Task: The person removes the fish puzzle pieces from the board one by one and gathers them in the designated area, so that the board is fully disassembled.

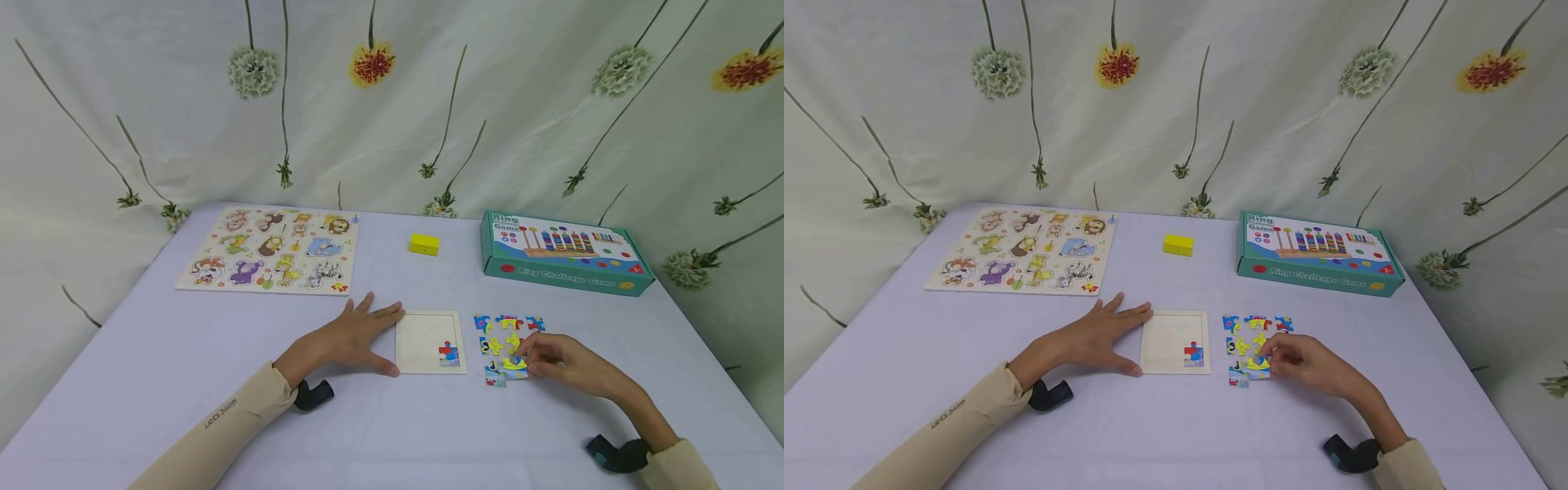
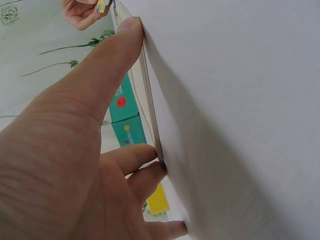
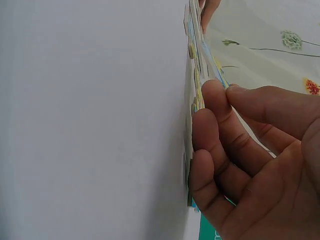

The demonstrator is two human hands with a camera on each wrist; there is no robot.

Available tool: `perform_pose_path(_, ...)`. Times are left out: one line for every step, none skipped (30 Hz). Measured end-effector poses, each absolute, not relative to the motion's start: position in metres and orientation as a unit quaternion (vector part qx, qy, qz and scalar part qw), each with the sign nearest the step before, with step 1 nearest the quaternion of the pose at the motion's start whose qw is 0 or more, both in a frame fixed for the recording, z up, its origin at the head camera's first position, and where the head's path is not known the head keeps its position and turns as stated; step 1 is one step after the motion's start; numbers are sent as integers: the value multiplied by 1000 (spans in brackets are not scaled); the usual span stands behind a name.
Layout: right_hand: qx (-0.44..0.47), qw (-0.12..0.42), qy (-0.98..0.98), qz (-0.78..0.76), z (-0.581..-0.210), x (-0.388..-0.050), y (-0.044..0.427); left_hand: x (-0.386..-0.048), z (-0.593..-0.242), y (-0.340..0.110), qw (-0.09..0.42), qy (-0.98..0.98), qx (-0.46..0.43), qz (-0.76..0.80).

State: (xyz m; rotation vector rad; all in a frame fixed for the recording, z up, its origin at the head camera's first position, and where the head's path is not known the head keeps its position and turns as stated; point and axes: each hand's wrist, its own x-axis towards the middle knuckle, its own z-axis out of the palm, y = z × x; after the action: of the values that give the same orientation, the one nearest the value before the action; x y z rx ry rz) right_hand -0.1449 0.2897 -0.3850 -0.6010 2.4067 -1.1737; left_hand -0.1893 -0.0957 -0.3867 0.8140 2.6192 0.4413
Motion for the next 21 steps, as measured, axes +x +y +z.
perform_pose_path(-214, 200, 858, -422, -385, -145, 291, -189, -387, -96, 181, 927, 288, 157)
perform_pose_path(-213, 202, 856, -425, -386, -144, 293, -189, -387, -96, 180, 928, 288, 156)
perform_pose_path(-213, 204, 855, -426, -386, -144, 294, -189, -387, -95, 180, 927, 288, 157)
perform_pose_path(-212, 205, 854, -428, -386, -144, 296, -190, -387, -95, 180, 928, 287, 157)
perform_pose_path(-212, 207, 853, -429, -387, -144, 297, -190, -387, -95, 180, 928, 287, 157)
perform_pose_path(-212, 207, 853, -430, -387, -144, 298, -189, -387, -95, 180, 928, 287, 157)
perform_pose_path(-213, 207, 852, -431, -387, -144, 299, -189, -387, -95, 180, 928, 287, 157)
perform_pose_path(-213, 207, 852, -431, -388, -143, 300, -189, -387, -95, 180, 928, 287, 157)
perform_pose_path(-214, 206, 851, -432, -388, -143, 301, -189, -387, -95, 181, 927, 287, 158)
perform_pose_path(-214, 206, 852, -432, -388, -143, 301, -189, -387, -95, 181, 927, 287, 159)
perform_pose_path(-214, 206, 851, -433, -388, -143, 301, -189, -387, -95, 181, 927, 288, 159)
perform_pose_path(-214, 205, 852, -432, -388, -143, 302, -189, -387, -95, 181, 927, 288, 159)
perform_pose_path(-212, 206, 853, -430, -388, -143, 302, -189, -387, -95, 180, 927, 288, 159)
perform_pose_path(-210, 206, 854, -429, -388, -143, 303, -189, -387, -95, 180, 927, 287, 160)
perform_pose_path(-210, 208, 854, -428, -388, -143, 303, -189, -387, -95, 179, 927, 287, 160)
perform_pose_path(-208, 210, 854, -428, -388, -143, 303, -189, -388, -95, 179, 927, 287, 160)
perform_pose_path(-207, 213, 854, -428, -388, -143, 304, -189, -388, -95, 178, 928, 287, 160)
perform_pose_path(-205, 215, 854, -427, -388, -143, 304, -189, -388, -95, 178, 928, 287, 160)
perform_pose_path(-205, 218, 854, -427, -388, -143, 305, -190, -388, -95, 178, 928, 287, 160)
perform_pose_path(-205, 221, 852, -428, -388, -143, 305, -190, -388, -95, 178, 928, 287, 160)
perform_pose_path(-205, 224, 851, -428, -388, -143, 305, -190, -388, -95, 178, 928, 287, 160)
